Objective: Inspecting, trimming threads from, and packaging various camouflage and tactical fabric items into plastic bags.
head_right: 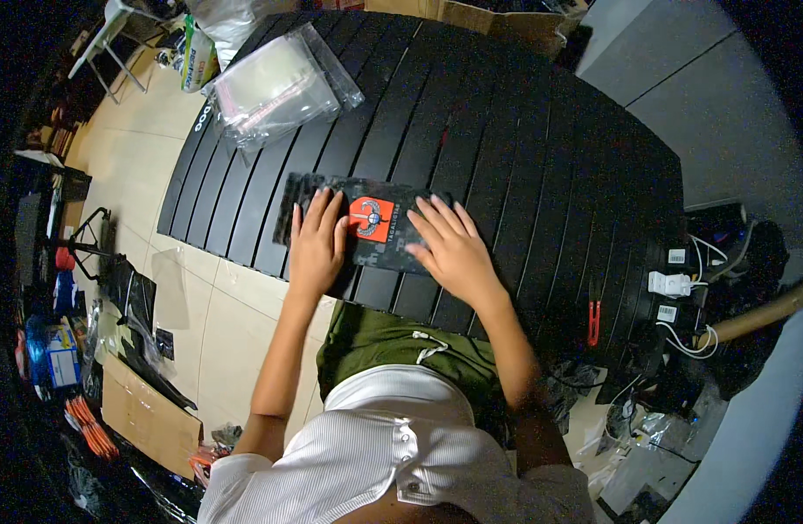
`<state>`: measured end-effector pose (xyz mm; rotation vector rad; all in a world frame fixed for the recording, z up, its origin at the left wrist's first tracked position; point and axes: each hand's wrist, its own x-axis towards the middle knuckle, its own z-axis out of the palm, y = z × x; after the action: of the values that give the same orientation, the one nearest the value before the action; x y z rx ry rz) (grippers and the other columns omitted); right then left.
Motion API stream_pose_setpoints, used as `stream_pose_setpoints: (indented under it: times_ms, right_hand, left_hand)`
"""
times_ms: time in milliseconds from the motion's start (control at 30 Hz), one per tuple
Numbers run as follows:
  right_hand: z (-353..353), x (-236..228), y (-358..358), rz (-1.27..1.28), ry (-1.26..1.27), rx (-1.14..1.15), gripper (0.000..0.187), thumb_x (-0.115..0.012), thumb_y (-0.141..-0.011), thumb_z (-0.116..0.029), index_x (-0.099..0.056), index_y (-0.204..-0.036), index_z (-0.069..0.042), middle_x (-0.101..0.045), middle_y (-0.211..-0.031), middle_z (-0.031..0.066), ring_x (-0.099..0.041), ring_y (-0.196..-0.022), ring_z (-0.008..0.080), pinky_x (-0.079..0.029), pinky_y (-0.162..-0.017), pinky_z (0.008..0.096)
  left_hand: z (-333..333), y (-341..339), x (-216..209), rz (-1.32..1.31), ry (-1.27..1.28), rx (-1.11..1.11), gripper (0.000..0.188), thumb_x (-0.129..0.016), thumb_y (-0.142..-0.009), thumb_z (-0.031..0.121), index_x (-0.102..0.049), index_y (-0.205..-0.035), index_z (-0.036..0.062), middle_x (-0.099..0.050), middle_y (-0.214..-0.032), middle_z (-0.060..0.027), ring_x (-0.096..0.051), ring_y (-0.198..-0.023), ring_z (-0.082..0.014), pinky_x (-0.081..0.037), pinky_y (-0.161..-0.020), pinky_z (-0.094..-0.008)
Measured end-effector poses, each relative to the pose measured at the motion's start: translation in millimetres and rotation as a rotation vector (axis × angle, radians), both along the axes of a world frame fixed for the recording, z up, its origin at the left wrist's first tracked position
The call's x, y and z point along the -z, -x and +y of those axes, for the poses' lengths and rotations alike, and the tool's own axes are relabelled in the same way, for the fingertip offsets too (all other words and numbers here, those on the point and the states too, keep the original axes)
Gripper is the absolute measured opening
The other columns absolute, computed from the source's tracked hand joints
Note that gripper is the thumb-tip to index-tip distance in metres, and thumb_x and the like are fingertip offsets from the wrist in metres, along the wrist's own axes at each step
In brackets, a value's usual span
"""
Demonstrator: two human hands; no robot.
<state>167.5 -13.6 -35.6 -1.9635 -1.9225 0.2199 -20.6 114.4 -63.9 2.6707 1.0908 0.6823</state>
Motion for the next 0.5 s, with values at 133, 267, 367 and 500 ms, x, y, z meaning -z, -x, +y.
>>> stream_pose_setpoints:
  times_ms: [133, 267, 367, 500]
  right_hand:
    - [-47.3, -16.5, 26.9, -0.128, 0.015, -0.026, 0.047, -0.058, -0.080, -0.033, -0.052, -0.117, -0.005, -0.052, -0.118, 0.0139, -0.046, -0.112, 0.0278, -0.031, -0.098, 0.0439]
    - [-84.9, -26.7, 37.6, 0.002, 0.019, -0.176, 0.053, -0.067, -0.071, -0.038, -0.056, -0.113, -0.007, -0.054, -0.115, 0.0104, -0.048, -0.111, 0.0260, -0.033, -0.097, 0.0433]
    - [-82.0, -23.7, 24.4, -0.035, 0.095, -0.198, 0.067, -0.066, -0.072, -0.039, -0.045, -0.127, -0.008, -0.039, -0.135, 0.0114, -0.032, -0.128, 0.0287, -0.024, -0.105, 0.0468]
    - [-74.4, -2.9, 30.3, -0.097, 0.122, -0.201, 0.068, -0.065, -0.073, -0.036, -0.040, -0.130, -0.008, -0.036, -0.137, 0.0111, -0.030, -0.129, 0.0291, -0.020, -0.106, 0.0475]
  left_hand:
    - [30.2, -0.4, -5.0, 0.033, -0.128, 0.255, 0.033, -0.052, -0.085, 0.018, -0.052, -0.117, 0.0075, -0.048, -0.125, -0.0092, -0.041, -0.121, -0.0269, -0.027, -0.104, -0.0439]
    - [8.2, -0.2, -21.9, -0.132, -0.168, 0.466, 0.031, -0.054, -0.081, 0.015, -0.056, -0.111, 0.0098, -0.054, -0.116, -0.0077, -0.048, -0.114, -0.0244, -0.034, -0.099, -0.0415]
    - [-39.4, 22.7, -25.2, -0.092, 0.020, 0.730, 0.033, -0.057, -0.079, 0.018, -0.057, -0.111, 0.0123, -0.056, -0.114, -0.0064, -0.051, -0.107, -0.0234, -0.037, -0.097, -0.0407]
    - [-69.3, 45.6, -0.1, 0.029, -0.084, 0.735, 0.038, -0.060, -0.074, 0.017, -0.058, -0.112, 0.0166, -0.053, -0.119, -0.0037, -0.052, -0.103, -0.0236, -0.040, -0.094, -0.0394]
